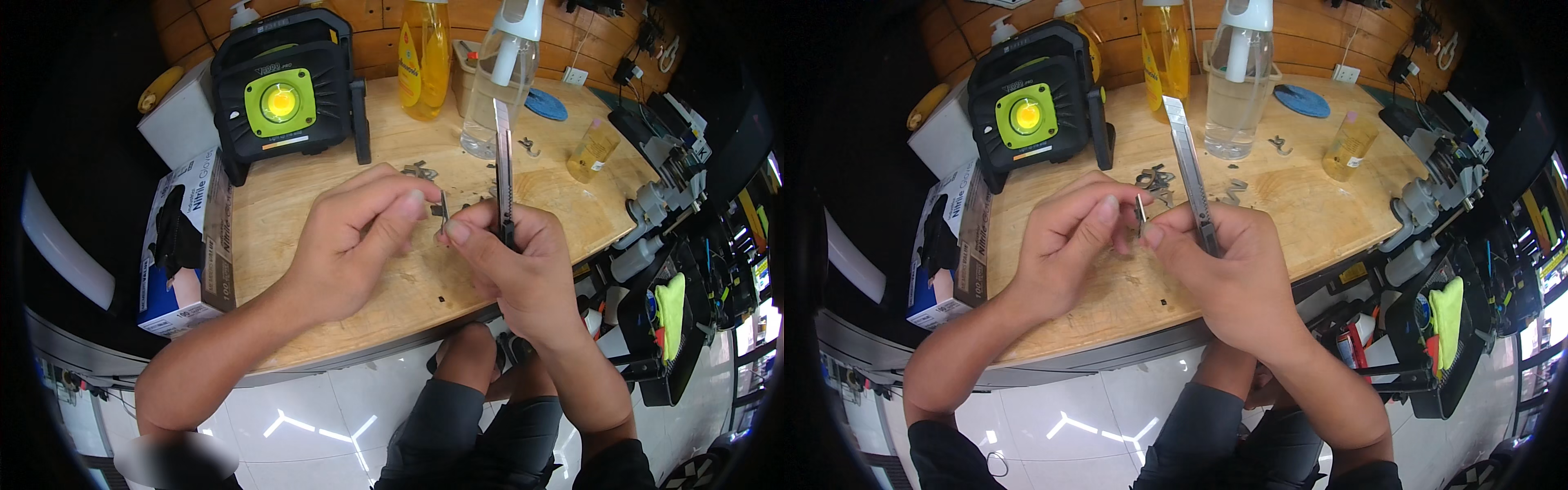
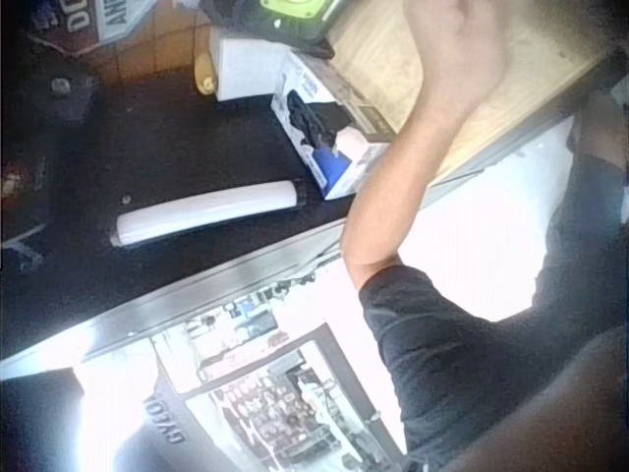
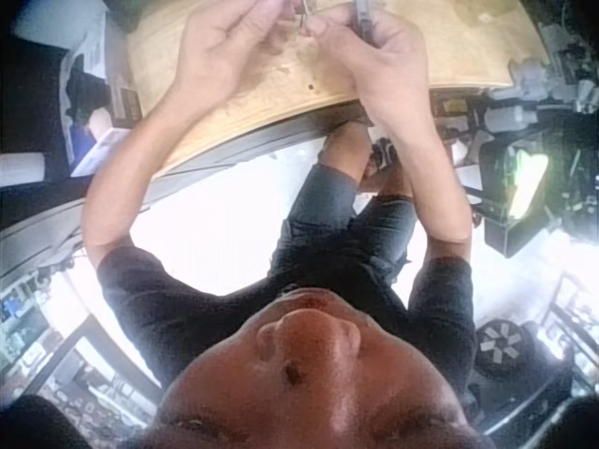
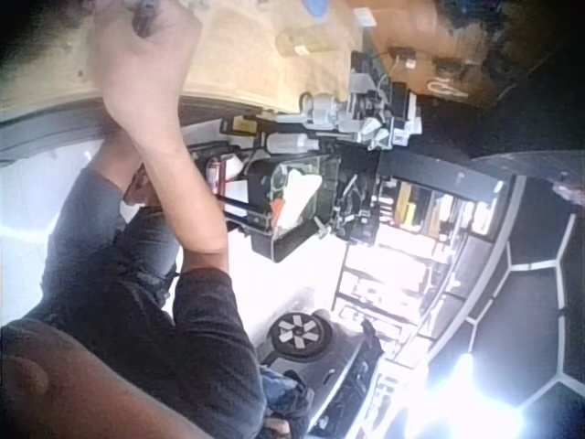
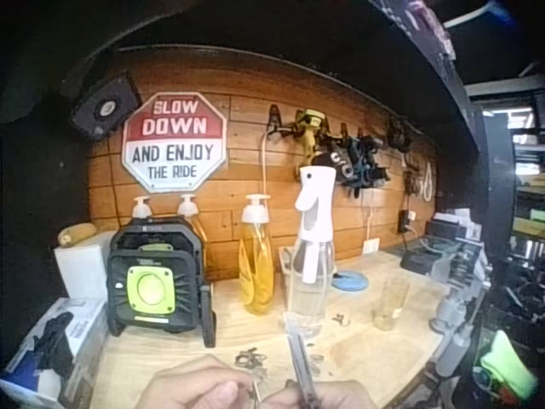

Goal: The person uses a metal file to scrape and clean small metal pieces on a wooden workbench. They handle the parts one by one, filing edges and surfaces, then inspecting them by hand. The person continues this process for several pieces, occasionally turning them over to access different sides.

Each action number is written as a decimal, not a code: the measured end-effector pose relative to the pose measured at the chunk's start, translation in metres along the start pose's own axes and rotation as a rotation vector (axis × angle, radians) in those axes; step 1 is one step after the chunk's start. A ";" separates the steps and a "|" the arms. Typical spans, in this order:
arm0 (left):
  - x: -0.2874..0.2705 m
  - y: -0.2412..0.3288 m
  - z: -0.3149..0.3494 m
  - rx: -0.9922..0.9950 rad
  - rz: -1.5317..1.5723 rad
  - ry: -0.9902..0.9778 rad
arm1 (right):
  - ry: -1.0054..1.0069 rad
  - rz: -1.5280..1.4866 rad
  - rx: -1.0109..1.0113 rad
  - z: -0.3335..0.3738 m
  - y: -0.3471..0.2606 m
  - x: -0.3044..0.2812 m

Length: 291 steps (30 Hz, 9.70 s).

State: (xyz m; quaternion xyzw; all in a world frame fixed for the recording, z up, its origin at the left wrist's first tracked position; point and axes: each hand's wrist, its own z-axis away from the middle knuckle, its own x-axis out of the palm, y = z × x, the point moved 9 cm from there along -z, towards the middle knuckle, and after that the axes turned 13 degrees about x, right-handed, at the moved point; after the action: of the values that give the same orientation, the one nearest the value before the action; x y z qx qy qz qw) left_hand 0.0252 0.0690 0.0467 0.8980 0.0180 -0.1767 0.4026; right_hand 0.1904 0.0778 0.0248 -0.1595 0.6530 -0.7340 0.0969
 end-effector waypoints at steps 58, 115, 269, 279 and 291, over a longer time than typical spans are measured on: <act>0.005 -0.028 0.003 -0.189 0.043 -0.137 | -0.205 0.578 -0.176 -0.031 -0.018 -0.011; 0.004 -0.021 0.005 0.040 -0.412 -0.146 | -0.096 0.952 -0.591 -0.021 -0.023 -0.076; 0.008 -0.012 0.002 0.194 -0.459 -0.150 | 0.017 1.138 -0.742 -0.008 -0.027 -0.065; 0.009 -0.013 0.002 0.186 -0.458 -0.159 | 0.007 1.086 -0.699 -0.009 -0.027 -0.069; 0.009 -0.013 0.001 0.173 -0.439 -0.160 | -0.030 1.044 -0.660 -0.015 -0.023 -0.069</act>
State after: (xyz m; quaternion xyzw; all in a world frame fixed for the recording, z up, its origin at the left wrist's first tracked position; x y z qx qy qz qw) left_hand 0.0309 0.0756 0.0338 0.8867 0.1656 -0.3315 0.2765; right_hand 0.2512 0.1191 0.0391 0.1494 0.8360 -0.3468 0.3981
